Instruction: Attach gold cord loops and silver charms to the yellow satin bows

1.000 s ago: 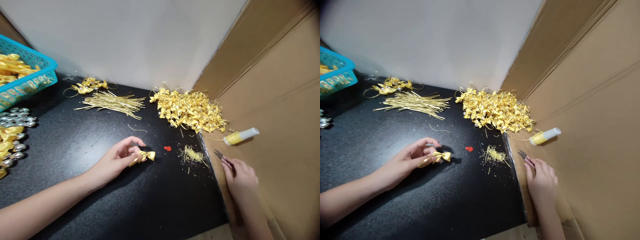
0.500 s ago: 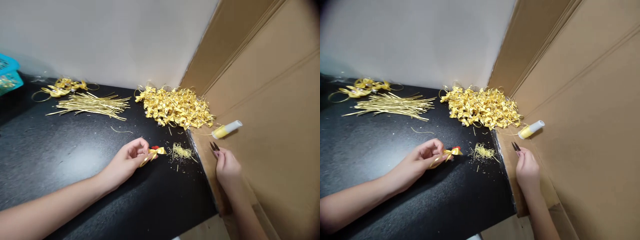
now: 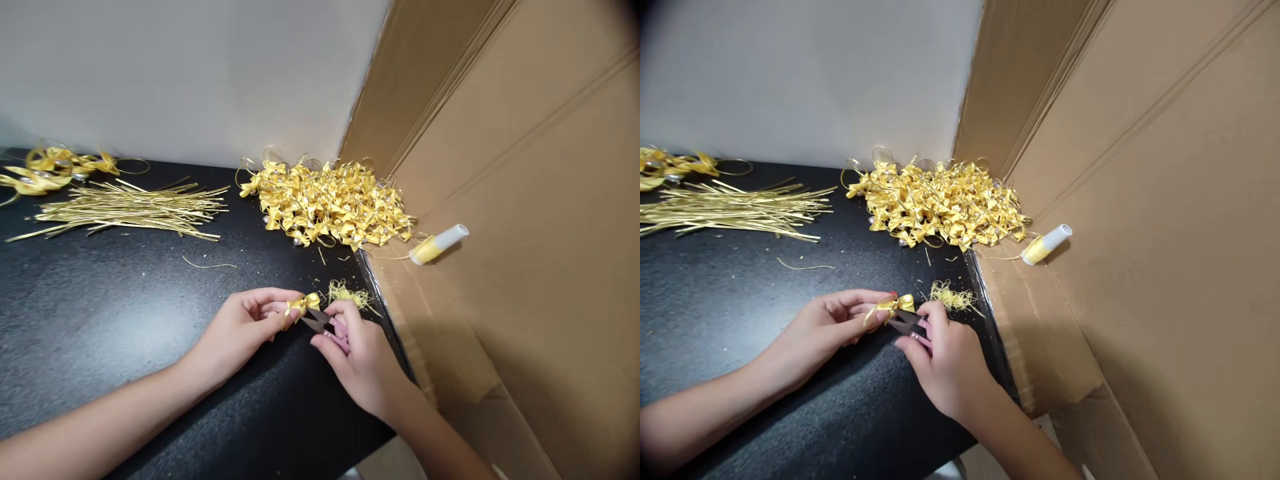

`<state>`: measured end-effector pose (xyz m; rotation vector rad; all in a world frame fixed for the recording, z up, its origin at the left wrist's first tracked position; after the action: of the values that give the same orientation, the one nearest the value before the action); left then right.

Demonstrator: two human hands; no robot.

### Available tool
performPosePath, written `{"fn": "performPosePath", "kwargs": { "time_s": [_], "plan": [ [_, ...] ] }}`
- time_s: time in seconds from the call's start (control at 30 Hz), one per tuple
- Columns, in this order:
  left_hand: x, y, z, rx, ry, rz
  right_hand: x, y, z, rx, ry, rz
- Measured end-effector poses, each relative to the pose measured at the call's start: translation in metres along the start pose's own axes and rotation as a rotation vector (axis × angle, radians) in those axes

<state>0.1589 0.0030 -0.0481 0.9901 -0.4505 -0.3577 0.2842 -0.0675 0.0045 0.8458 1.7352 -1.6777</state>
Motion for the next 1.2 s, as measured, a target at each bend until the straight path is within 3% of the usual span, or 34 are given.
{"fn": "performPosePath", "kwargs": {
  "time_s": [0.37,1.2],
  "plan": [
    [-0.003,-0.009,0.001,-0.059,0.052,0.051,-0.001,-0.015,-0.005,-0.175,0.068,0.374],
    [0.0,-0.005,-0.002,0.011,0.041,-0.102,0.0,-0.026,0.001,-0.331,0.148,0.589]
  ]
}}
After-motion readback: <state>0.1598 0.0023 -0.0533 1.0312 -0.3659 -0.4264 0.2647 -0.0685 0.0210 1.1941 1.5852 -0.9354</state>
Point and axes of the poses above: each hand's wrist, its own z-axis away from the middle knuckle, its own x-axis out of the palm, y = z × x, the point moved 10 cm from there along -z, towards the middle knuckle, and after that the axes turned 4 degrees about -x, right-handed, at the moved point
